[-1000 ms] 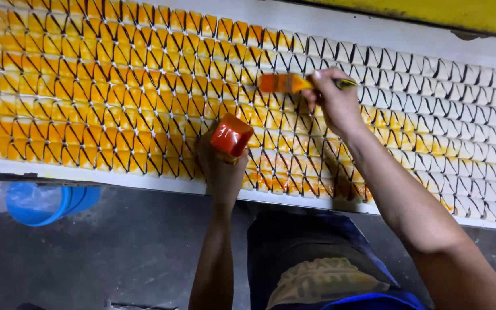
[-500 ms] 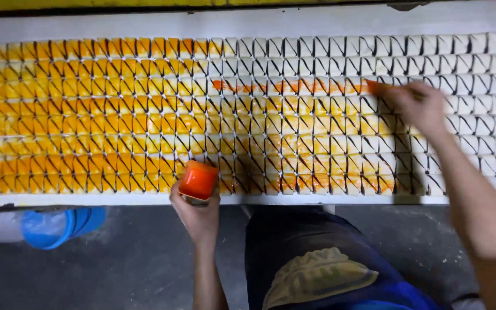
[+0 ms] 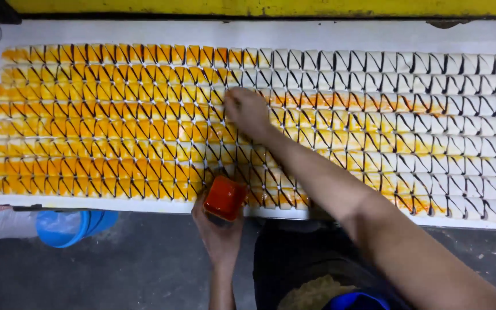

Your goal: Using a brush to rapidly apply a yellow glaze to rows of triangular pastries on a large work table.

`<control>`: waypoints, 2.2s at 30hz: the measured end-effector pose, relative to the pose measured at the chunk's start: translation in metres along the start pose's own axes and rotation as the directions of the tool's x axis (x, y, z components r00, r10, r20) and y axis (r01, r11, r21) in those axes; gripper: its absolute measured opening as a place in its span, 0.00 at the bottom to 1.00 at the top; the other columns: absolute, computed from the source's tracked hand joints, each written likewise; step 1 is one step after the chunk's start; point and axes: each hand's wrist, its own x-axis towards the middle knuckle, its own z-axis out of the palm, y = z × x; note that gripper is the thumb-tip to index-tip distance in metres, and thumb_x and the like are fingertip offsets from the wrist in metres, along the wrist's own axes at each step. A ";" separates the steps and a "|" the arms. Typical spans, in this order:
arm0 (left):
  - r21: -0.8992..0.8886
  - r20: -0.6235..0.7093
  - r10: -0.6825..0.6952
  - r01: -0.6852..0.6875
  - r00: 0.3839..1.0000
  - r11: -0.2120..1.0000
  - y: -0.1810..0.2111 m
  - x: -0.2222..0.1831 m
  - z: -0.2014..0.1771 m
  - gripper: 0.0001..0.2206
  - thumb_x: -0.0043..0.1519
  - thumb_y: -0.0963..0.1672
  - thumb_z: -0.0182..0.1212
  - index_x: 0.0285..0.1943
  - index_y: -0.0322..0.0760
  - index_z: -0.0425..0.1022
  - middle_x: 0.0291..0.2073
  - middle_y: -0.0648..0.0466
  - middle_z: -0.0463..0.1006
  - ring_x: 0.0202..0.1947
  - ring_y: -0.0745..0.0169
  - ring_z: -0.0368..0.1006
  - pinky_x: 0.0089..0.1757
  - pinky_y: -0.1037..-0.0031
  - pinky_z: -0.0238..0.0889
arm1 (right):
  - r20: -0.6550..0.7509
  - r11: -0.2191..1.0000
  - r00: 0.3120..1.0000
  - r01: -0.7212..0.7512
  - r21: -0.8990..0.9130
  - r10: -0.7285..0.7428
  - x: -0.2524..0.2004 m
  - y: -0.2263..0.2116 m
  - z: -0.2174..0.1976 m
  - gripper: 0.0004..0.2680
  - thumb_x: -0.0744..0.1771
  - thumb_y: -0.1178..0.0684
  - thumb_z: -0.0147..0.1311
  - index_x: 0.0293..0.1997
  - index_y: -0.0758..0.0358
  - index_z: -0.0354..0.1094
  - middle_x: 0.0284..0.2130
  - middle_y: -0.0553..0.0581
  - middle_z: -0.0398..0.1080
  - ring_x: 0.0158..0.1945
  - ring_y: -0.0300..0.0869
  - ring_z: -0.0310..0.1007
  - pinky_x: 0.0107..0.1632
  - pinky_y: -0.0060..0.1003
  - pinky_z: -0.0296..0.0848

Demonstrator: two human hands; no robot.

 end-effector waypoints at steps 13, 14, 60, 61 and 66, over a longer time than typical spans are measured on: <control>-0.033 -0.021 0.044 -0.045 0.999 0.998 -0.006 -0.008 0.018 0.41 0.47 0.40 0.78 0.71 0.39 0.62 0.62 0.45 0.64 0.64 0.49 0.62 0.55 0.64 0.64 | -0.009 0.731 0.741 -0.665 -0.152 0.671 -0.045 0.081 -0.291 0.04 0.68 0.50 0.58 0.38 0.54 0.75 0.36 0.51 0.75 0.42 0.40 0.72 0.51 0.36 0.71; -0.036 -0.017 0.058 -0.059 0.998 0.998 0.002 -0.011 0.026 0.39 0.47 0.40 0.77 0.70 0.36 0.62 0.60 0.45 0.65 0.60 0.49 0.65 0.53 0.65 0.65 | -0.062 0.753 0.767 -0.639 -0.157 0.639 -0.069 0.105 -0.331 0.03 0.69 0.53 0.57 0.42 0.57 0.74 0.37 0.53 0.74 0.39 0.39 0.71 0.43 0.32 0.70; -0.139 0.032 -0.012 0.016 0.999 0.990 0.063 -0.099 0.128 0.40 0.47 0.39 0.77 0.70 0.35 0.60 0.62 0.43 0.65 0.61 0.50 0.68 0.57 0.65 0.68 | -0.490 0.506 0.502 -0.852 -0.137 0.713 -0.133 0.260 -0.595 0.01 0.73 0.55 0.52 0.46 0.54 0.67 0.42 0.50 0.73 0.43 0.34 0.79 0.48 0.17 0.85; -0.139 0.026 -0.014 0.018 1.000 0.990 0.058 -0.099 0.134 0.40 0.47 0.39 0.77 0.70 0.35 0.60 0.62 0.43 0.65 0.61 0.50 0.68 0.57 0.65 0.68 | -0.485 0.508 0.505 -0.850 -0.138 0.714 -0.138 0.269 -0.600 0.01 0.73 0.55 0.52 0.46 0.54 0.67 0.42 0.50 0.73 0.43 0.34 0.79 0.48 0.17 0.85; -0.078 0.019 0.122 -0.120 0.992 0.990 0.029 -0.079 0.120 0.38 0.48 0.43 0.77 0.69 0.40 0.61 0.58 0.47 0.66 0.59 0.50 0.67 0.54 0.67 0.62 | -0.383 0.710 0.897 -0.417 -0.567 0.221 -0.140 0.411 -0.550 0.08 0.74 0.59 0.63 0.37 0.64 0.72 0.29 0.49 0.73 0.36 0.32 0.67 0.28 0.36 0.63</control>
